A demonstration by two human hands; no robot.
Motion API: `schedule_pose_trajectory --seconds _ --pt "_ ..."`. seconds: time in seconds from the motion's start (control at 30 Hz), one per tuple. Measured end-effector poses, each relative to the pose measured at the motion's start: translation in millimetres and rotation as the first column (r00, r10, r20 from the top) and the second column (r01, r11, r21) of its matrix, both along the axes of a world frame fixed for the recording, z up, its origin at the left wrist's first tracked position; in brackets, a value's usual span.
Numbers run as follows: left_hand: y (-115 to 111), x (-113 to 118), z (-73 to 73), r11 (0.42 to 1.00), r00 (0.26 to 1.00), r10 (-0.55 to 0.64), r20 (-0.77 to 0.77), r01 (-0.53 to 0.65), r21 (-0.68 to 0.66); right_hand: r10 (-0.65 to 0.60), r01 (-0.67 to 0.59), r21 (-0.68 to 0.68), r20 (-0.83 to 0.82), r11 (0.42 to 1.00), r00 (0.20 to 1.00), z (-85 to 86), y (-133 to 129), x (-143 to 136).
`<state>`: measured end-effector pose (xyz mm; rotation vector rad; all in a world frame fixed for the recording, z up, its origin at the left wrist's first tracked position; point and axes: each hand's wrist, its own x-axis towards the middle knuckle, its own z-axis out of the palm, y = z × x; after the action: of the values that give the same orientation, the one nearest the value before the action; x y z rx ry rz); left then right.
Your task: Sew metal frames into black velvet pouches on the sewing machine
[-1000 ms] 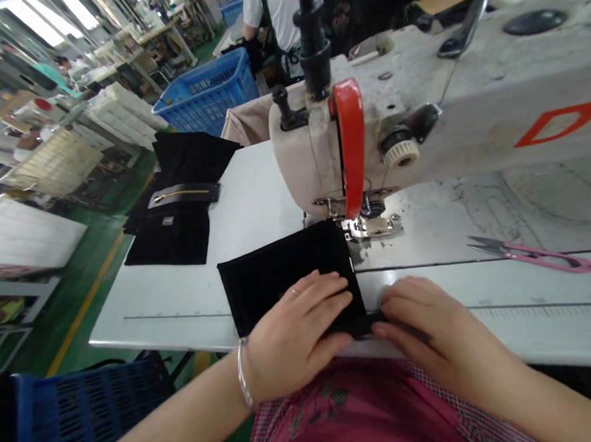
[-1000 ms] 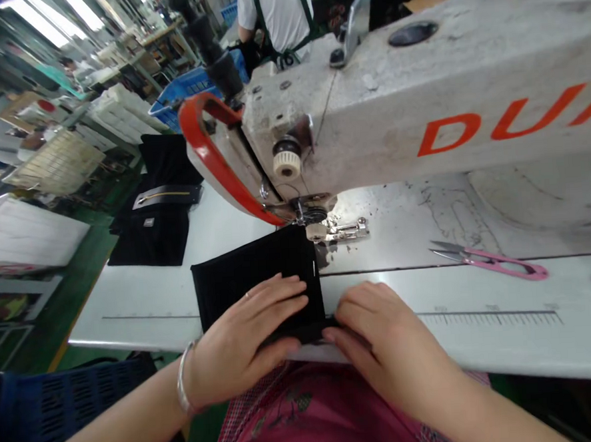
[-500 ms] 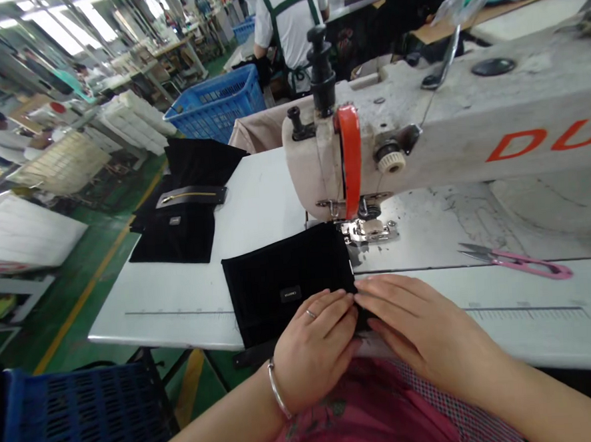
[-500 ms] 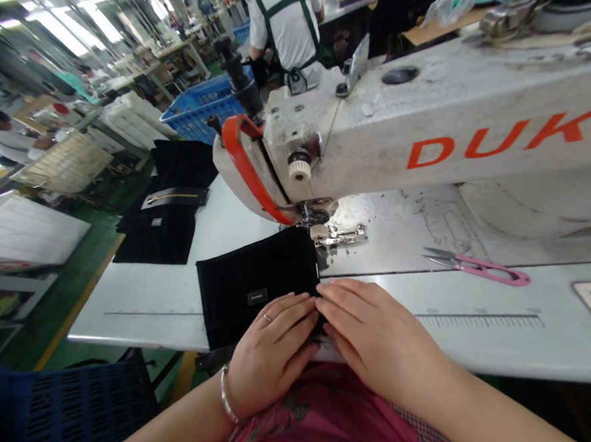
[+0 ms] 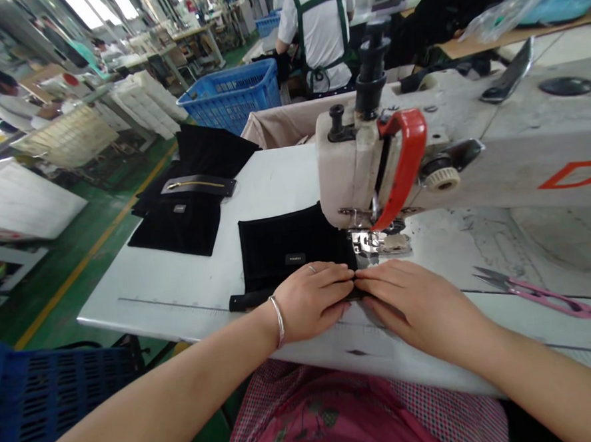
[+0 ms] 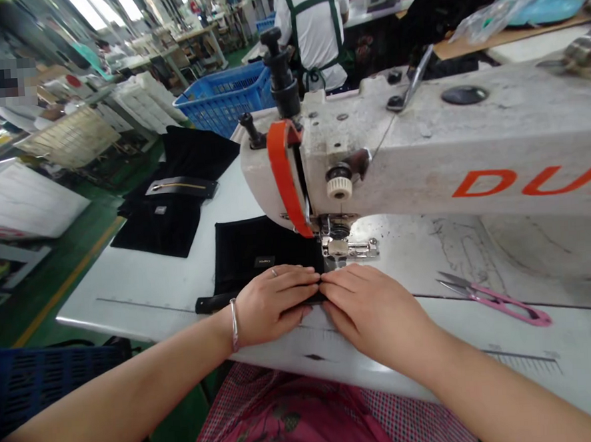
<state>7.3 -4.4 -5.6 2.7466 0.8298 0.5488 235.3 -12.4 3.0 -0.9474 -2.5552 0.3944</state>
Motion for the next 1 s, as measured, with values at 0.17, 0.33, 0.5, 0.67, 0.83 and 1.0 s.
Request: schedule_pose_trajectory --seconds 0.17,0.33,0.5,0.67,0.83,1.0 --pt "22.8 -1.6 -4.0 0.999 1.0 -0.022 0.015 0.021 0.035 -0.007 0.006 0.026 0.038 1.0 0.999 1.8 17.0 0.4" --pt "45.0 -3.0 -7.9 0.998 0.999 -0.027 0.027 0.026 0.054 -0.096 0.093 0.037 0.075 0.995 0.993 -5.5 25.7 1.1" --pt "60.6 -2.3 -8.8 0.995 1.0 -0.022 0.005 0.021 0.102 -0.191 0.185 0.069 0.107 0.98 0.976 -13.9 30.8 -0.8" --pt "66.1 -4.3 -9.8 0.994 1.0 -0.029 0.01 0.027 0.108 -0.228 0.221 0.102 0.067 0.97 0.971 -17.1 30.3 -2.2" --pt "69.2 -13.5 -4.8 0.996 0.998 -0.004 0.065 -0.001 0.085 -0.245 0.259 0.167 -0.097 0.951 0.965 -15.8 30.8 7.8" --pt "62.1 -10.3 -6.3 0.999 0.977 0.021 0.21 -0.015 -0.028 -0.374 0.364 0.224 0.003 0.904 0.928 -13.2 38.7 12.3"
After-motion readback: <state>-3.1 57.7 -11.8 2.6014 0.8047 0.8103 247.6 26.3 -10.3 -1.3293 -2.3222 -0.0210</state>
